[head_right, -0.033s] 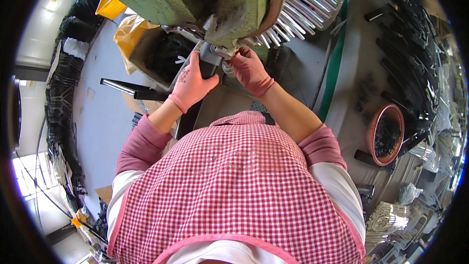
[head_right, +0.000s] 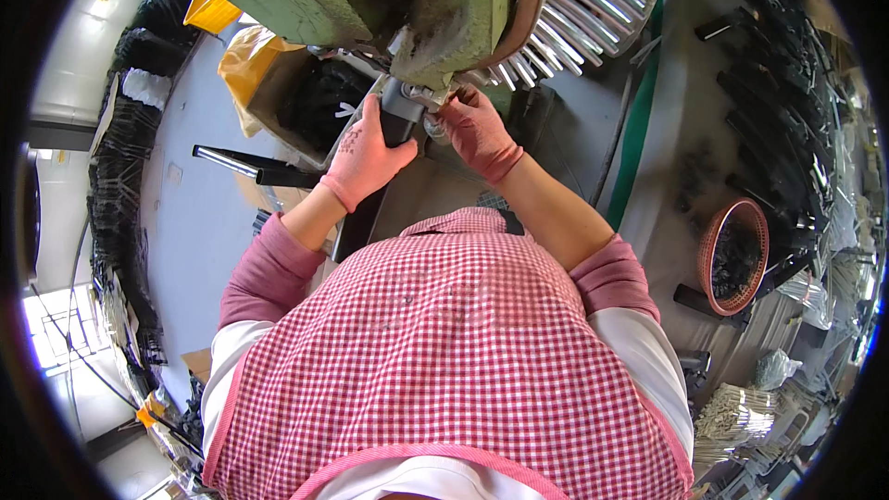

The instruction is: The person repeatedly picks small metal components from a red basket, attaches them to black metal rods, and places the rods into a green machine. The person then uses a long metal rod to push the components through the machine. This process is repeated multiple times throughout the clip.

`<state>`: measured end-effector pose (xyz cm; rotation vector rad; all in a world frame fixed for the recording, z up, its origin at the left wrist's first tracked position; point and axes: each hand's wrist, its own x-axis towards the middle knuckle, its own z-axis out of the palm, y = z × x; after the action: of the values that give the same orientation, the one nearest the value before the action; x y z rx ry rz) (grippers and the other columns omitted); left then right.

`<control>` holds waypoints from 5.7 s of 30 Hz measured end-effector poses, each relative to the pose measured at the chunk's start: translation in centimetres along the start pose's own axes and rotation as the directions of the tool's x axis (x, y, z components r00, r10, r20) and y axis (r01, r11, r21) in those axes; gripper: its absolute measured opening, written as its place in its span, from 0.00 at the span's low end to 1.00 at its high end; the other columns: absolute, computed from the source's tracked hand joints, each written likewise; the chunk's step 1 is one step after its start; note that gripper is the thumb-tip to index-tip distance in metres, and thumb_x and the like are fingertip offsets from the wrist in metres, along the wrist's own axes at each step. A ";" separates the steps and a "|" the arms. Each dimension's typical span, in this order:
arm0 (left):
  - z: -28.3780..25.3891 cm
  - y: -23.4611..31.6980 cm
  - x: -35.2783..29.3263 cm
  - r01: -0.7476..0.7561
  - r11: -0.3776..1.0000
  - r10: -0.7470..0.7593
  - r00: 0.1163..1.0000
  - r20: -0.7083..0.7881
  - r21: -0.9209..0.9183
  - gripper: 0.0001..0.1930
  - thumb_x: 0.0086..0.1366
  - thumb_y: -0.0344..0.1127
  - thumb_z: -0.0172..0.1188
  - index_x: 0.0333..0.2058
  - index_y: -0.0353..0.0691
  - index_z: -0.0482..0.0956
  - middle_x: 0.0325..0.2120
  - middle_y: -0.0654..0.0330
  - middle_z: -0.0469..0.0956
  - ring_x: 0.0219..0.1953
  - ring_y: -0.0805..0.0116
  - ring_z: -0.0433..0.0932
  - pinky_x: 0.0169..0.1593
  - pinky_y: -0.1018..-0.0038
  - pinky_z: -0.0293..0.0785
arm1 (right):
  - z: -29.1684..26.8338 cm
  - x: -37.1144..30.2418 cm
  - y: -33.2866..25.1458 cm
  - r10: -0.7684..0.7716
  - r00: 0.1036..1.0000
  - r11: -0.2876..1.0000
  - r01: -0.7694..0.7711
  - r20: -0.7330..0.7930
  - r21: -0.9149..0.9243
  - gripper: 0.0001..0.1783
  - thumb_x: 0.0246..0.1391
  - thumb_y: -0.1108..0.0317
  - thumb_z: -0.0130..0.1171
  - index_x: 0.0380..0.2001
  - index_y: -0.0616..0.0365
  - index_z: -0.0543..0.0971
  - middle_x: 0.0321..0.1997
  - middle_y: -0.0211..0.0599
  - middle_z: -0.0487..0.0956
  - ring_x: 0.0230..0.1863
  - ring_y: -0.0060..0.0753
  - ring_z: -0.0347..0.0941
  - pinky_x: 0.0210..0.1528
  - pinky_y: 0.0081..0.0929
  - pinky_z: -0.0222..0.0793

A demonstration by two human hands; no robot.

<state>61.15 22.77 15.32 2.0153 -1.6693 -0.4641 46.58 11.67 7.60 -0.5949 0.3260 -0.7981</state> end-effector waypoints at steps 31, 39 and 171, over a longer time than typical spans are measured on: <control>-1.5 -5.4 3.0 0.096 0.957 0.037 0.894 0.446 -0.273 0.35 0.55 0.38 0.70 0.52 0.23 0.60 0.39 0.50 0.75 0.42 0.67 0.74 0.46 0.72 0.73 | 1.6 -2.1 2.7 0.053 0.912 0.998 -0.029 -0.407 0.064 0.10 0.59 0.66 0.64 0.38 0.57 0.74 0.40 0.31 0.79 0.41 0.30 0.77 0.48 0.30 0.78; -1.9 -5.3 2.5 0.039 0.950 0.089 0.918 0.386 -0.311 0.40 0.57 0.39 0.68 0.58 0.21 0.56 0.42 0.44 0.74 0.45 0.59 0.75 0.50 0.68 0.72 | 2.6 -2.1 2.3 0.002 0.939 0.993 0.038 -0.344 0.110 0.08 0.60 0.68 0.62 0.40 0.57 0.76 0.41 0.32 0.80 0.43 0.31 0.79 0.49 0.31 0.79; 28.6 35.3 7.7 0.502 0.361 0.441 0.651 0.618 -0.786 0.17 0.66 0.38 0.62 0.49 0.39 0.70 0.32 0.59 0.77 0.34 0.68 0.77 0.40 0.69 0.74 | -16.0 -33.8 -11.2 -0.653 0.361 0.654 -0.174 -0.665 -0.736 0.26 0.44 0.59 0.69 0.43 0.62 0.73 0.29 0.38 0.78 0.34 0.26 0.76 0.40 0.30 0.75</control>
<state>18.33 6.10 11.74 0.8663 -1.1059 -2.0350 10.06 24.89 3.57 -0.9156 1.7414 -1.3158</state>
